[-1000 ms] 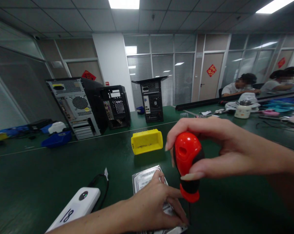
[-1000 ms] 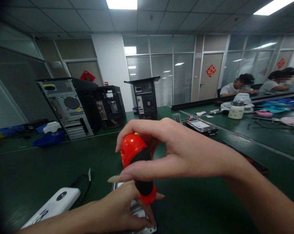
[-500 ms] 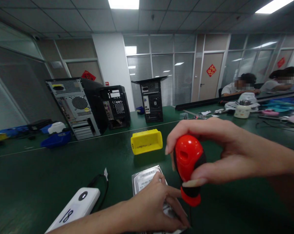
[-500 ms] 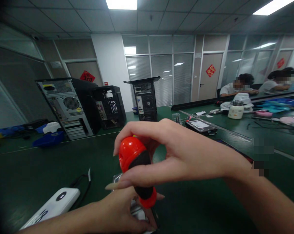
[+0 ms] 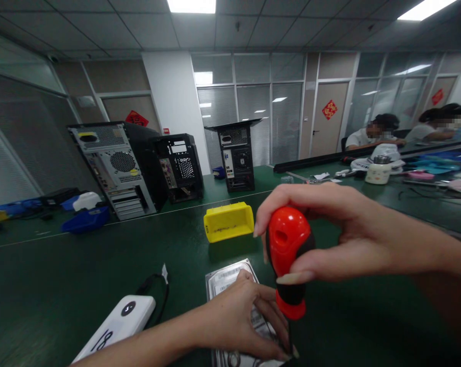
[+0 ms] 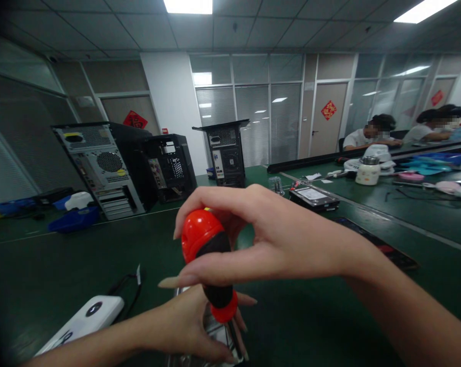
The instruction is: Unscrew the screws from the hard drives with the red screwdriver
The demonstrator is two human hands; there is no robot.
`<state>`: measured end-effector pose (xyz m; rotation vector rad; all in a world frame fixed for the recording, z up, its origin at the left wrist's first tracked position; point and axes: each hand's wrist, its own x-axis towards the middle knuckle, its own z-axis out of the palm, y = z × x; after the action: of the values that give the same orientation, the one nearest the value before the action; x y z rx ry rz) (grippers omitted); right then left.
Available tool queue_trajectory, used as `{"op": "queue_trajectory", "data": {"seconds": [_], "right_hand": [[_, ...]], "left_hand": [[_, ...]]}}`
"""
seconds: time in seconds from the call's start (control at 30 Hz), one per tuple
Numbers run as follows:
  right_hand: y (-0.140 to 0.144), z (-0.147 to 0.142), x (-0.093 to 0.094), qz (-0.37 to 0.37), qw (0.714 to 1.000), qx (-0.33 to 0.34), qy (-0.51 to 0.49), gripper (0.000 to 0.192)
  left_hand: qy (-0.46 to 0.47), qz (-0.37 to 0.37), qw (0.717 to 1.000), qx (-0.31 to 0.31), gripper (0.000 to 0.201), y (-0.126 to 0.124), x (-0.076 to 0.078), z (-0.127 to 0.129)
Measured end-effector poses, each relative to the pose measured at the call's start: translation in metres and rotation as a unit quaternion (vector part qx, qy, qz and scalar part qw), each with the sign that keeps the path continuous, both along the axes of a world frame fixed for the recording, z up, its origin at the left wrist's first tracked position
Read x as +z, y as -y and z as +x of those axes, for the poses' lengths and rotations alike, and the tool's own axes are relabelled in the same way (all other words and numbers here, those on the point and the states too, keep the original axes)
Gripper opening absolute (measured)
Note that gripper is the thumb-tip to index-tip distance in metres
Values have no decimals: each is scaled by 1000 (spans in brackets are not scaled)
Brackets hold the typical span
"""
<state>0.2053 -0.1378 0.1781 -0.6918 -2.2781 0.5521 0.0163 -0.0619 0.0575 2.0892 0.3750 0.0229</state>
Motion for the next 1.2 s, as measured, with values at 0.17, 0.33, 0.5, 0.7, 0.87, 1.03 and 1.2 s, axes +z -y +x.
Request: {"op": "queue_trajectory", "data": {"seconds": [0.17, 0.33, 0.5, 0.7, 0.87, 1.03, 1.2], "right_hand": [[-2, 1, -1, -11, 1000, 5, -3, 29], [-3, 1, 0, -12, 1000, 10, 3, 32], [-3, 0, 1, -3, 1000, 8, 13, 32], [-1, -1, 1, -15, 1000, 12, 13, 32], [-1, -1, 1, -2, 1000, 5, 25, 30], [-1, 0, 2, -11, 999, 25, 20, 32], [-3, -1, 1, -8, 999, 43, 9, 32]], "left_hand": [[-9, -27, 1000, 0, 54, 0, -2, 0], [-14, -33, 999, 7, 52, 1, -2, 0], [-22, -33, 999, -4, 51, -1, 0, 0], [-27, -43, 999, 2, 51, -2, -11, 0], [-26, -33, 999, 7, 51, -2, -18, 0], [-17, -45, 999, -5, 54, -5, -24, 0], [-9, -56, 998, -23, 53, -5, -25, 0]]}}
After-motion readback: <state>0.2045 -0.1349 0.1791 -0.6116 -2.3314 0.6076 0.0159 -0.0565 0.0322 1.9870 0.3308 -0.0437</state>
